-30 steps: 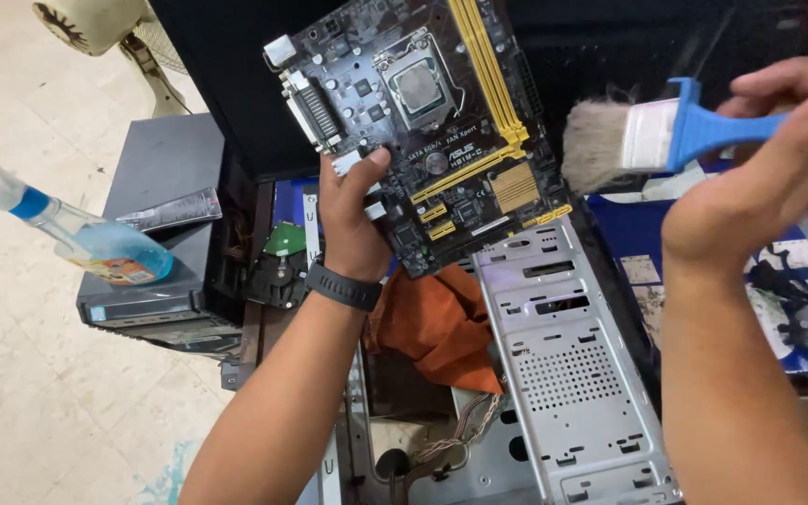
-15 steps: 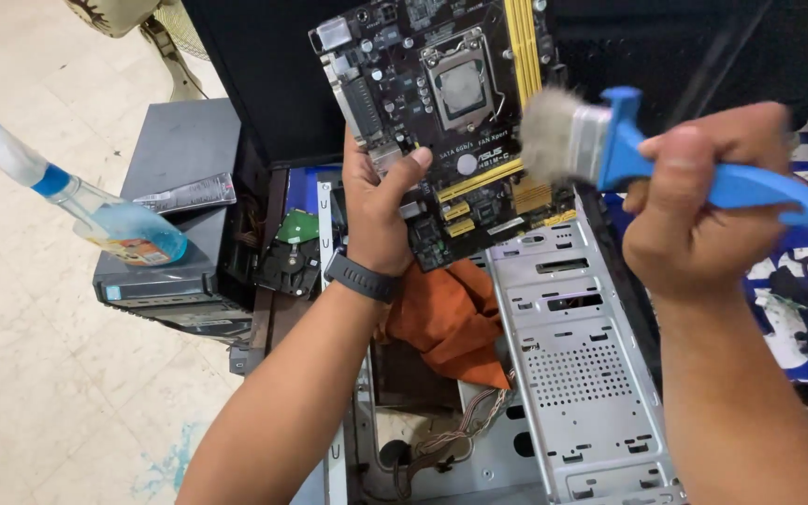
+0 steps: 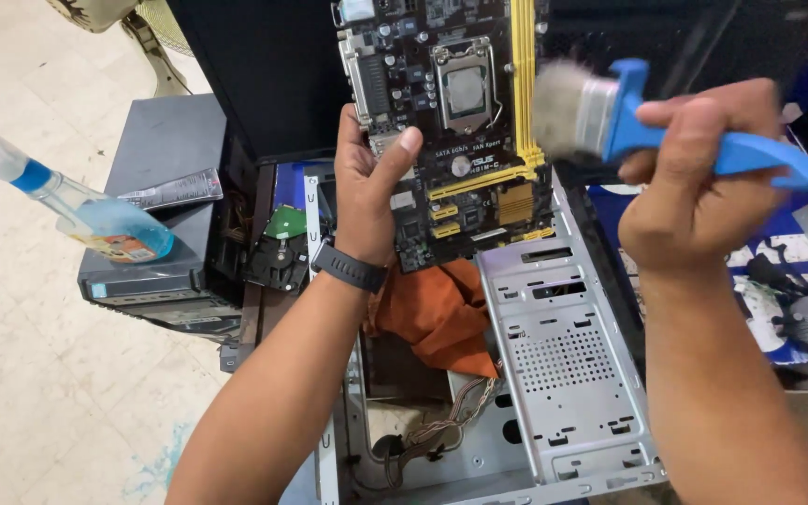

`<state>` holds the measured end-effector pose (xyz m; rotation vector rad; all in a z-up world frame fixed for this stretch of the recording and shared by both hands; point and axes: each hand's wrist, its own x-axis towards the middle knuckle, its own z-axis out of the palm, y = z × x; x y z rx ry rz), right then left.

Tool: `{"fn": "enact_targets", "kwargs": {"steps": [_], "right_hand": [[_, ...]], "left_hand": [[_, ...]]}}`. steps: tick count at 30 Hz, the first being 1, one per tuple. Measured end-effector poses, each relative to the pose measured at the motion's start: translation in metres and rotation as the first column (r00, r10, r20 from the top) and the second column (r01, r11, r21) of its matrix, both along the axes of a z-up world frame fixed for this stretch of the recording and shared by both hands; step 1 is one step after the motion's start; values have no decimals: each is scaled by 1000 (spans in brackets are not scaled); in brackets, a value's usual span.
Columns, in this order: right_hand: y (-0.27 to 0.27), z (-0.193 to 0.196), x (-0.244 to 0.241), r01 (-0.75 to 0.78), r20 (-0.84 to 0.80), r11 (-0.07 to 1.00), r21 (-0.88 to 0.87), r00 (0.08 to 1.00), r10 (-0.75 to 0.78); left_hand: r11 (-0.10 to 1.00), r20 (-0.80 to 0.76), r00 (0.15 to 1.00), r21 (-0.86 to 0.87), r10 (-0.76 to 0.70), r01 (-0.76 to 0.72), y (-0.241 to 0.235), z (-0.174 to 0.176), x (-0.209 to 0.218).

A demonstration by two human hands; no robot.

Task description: The person holds a computer motherboard and uses a brush to clean dust from its surface and edges. They rotate the board to clean different sides, including the back and the I/O panel area, while holding it over an open computer case.

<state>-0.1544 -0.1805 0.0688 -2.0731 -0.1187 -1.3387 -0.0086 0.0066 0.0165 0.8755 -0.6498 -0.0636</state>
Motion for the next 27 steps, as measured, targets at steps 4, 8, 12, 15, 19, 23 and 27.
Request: {"fn": "enact_targets", "kwargs": {"steps": [4,8,12,15,19,23,27], "right_hand": [[-3,4,6,-42,116,987,-153,991,60],[-11,4,-3,120,-14,971,-207,992,-125],[-15,-6,1,174,154,969,-172,977,-148],[-15,-3,5,174,270,944,-280,958,-96],[-10,-2,13,122,225,939,-321,973,-50],[11,10,11,-22,-80,953,-303,997,-2],[16,10,10,-77,-160,937,-340,987,23]], "left_hand": [[997,136,990,67,31,-40,1,-10,3],[991,206,976,93,73,-94,2,-2,1],[1000,133,991,0,10,-10,1,-7,3],[998,133,989,-20,58,-55,2,-14,9],[996,155,984,-27,91,-87,2,-12,7],[992,74,991,-67,114,-109,-2,-25,17],[986,109,982,-72,156,-149,1,-8,7]]}}
